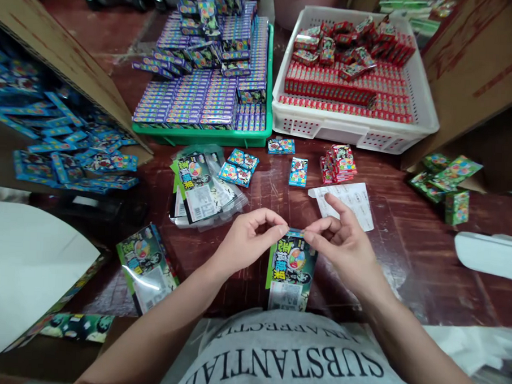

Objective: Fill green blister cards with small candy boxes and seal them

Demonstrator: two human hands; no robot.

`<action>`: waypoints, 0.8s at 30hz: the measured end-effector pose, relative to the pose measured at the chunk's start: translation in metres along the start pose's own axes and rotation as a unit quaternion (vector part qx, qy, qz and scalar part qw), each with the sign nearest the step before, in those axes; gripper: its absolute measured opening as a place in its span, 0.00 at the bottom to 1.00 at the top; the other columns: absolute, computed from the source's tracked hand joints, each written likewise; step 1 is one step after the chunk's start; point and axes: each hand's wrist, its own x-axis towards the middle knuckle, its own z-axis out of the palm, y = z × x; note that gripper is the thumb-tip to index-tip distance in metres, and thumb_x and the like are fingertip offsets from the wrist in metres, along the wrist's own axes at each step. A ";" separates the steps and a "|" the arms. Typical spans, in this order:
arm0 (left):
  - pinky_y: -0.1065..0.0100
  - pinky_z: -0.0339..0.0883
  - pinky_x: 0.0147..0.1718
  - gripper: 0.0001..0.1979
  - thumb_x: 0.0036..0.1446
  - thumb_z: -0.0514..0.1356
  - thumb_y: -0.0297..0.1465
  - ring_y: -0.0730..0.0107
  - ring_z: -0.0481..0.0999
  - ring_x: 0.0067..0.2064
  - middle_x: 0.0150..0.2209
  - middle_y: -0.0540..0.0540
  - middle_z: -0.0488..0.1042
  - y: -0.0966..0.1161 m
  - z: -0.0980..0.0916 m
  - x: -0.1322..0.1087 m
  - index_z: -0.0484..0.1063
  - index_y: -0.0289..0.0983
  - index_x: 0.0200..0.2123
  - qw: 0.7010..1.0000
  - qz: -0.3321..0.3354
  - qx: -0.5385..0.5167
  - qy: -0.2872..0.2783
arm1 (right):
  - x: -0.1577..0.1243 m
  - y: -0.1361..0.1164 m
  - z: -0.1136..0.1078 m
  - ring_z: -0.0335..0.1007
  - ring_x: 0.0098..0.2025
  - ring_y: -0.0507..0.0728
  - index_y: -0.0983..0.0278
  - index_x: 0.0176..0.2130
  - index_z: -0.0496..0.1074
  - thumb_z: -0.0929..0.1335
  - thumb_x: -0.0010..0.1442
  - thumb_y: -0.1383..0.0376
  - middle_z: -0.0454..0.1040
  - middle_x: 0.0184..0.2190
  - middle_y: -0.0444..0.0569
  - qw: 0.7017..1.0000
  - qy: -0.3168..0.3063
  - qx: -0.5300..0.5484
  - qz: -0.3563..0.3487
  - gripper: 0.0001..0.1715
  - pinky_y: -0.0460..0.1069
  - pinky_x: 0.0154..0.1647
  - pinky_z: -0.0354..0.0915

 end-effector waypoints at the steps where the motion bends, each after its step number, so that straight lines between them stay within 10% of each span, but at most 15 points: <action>1: 0.67 0.70 0.39 0.06 0.62 0.65 0.34 0.70 0.77 0.37 0.35 0.48 0.80 0.002 -0.001 0.000 0.77 0.37 0.36 1.000 -0.002 0.003 0.001 | 0.001 -0.003 0.001 0.75 0.33 0.53 0.57 0.68 0.55 0.77 0.56 0.62 0.77 0.32 0.41 1.000 0.002 0.008 0.018 0.49 0.50 0.37 0.75; 9: 0.61 0.73 0.49 0.09 0.58 0.69 0.34 0.64 0.79 0.47 0.45 0.45 0.81 -0.008 -0.007 -0.009 0.79 0.39 0.42 0.998 0.054 -0.008 -0.036 | -0.010 -0.005 -0.017 0.77 0.48 0.58 0.49 0.73 0.45 0.72 0.64 0.62 0.80 0.39 0.44 0.995 -0.063 -0.056 -0.046 0.49 0.61 0.54 0.74; 15: 0.60 0.73 0.51 0.03 0.61 0.66 0.31 0.65 0.80 0.46 0.43 0.44 0.80 -0.010 0.001 -0.009 0.78 0.39 0.37 0.994 0.107 0.023 -0.011 | -0.005 -0.027 -0.039 0.67 0.61 0.64 0.51 0.52 0.75 0.72 0.64 0.59 0.72 0.56 0.50 0.961 -0.110 -0.219 -0.131 0.16 0.67 0.65 0.63; 24: 0.61 0.74 0.49 0.03 0.61 0.66 0.31 0.65 0.80 0.45 0.43 0.45 0.81 -0.005 0.003 -0.016 0.79 0.39 0.38 0.992 0.118 0.029 0.015 | 0.008 -0.023 -0.013 0.65 0.61 0.65 0.55 0.43 0.75 0.71 0.65 0.60 0.71 0.53 0.52 0.906 -0.149 -0.353 -0.183 0.06 0.66 0.59 0.66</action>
